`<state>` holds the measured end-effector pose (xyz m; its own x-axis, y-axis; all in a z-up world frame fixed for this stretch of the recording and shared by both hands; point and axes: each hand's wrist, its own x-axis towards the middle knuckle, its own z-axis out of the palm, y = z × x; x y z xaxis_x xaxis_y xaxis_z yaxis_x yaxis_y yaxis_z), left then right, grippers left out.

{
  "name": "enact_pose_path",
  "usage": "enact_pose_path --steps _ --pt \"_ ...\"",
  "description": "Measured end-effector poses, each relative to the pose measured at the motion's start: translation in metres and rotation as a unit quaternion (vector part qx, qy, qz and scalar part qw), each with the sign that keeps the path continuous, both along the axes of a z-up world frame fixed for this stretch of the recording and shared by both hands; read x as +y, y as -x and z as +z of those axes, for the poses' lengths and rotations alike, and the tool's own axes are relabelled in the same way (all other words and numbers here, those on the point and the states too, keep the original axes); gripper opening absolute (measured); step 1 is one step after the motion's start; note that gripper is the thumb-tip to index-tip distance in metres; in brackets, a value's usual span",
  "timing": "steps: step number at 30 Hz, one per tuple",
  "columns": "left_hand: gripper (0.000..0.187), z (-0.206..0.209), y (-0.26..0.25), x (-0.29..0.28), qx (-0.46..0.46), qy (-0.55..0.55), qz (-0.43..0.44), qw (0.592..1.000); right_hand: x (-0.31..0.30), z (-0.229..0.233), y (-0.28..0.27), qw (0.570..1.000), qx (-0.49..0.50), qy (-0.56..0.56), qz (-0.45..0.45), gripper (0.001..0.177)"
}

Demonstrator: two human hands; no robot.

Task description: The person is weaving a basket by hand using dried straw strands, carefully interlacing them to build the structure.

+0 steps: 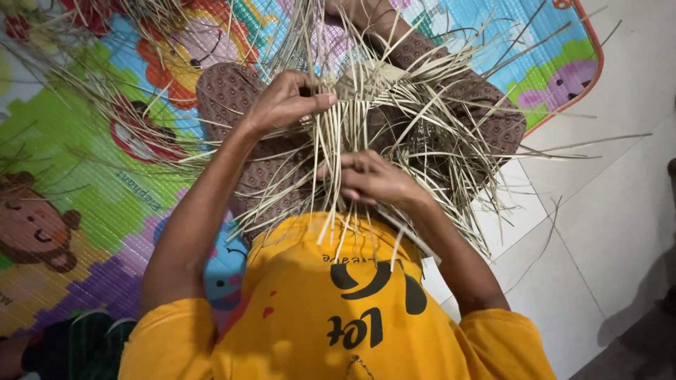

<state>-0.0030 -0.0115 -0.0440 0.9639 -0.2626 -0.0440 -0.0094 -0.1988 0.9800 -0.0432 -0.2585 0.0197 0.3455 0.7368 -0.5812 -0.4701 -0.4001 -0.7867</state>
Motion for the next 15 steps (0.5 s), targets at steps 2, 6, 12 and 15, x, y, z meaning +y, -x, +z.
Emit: enact_pose_path --steps 2,6,12,15 --pt "0.049 0.005 0.000 0.000 0.026 -0.020 0.010 0.999 -0.009 0.012 -0.006 0.993 -0.003 -0.119 0.017 0.023" --pt "0.053 0.004 0.001 0.001 0.090 -0.033 0.015 0.995 -0.005 0.023 -0.009 0.952 -0.297 0.033 -0.059 0.038" --pt "0.083 0.019 0.003 -0.004 0.191 -0.099 -0.010 0.977 0.008 -0.016 -0.013 0.866 -0.462 0.172 -0.089 0.036" --pt "0.072 0.021 -0.002 -0.007 0.101 -0.074 -0.054 0.991 0.010 -0.024 -0.013 0.835 -0.512 0.181 -0.088 0.035"
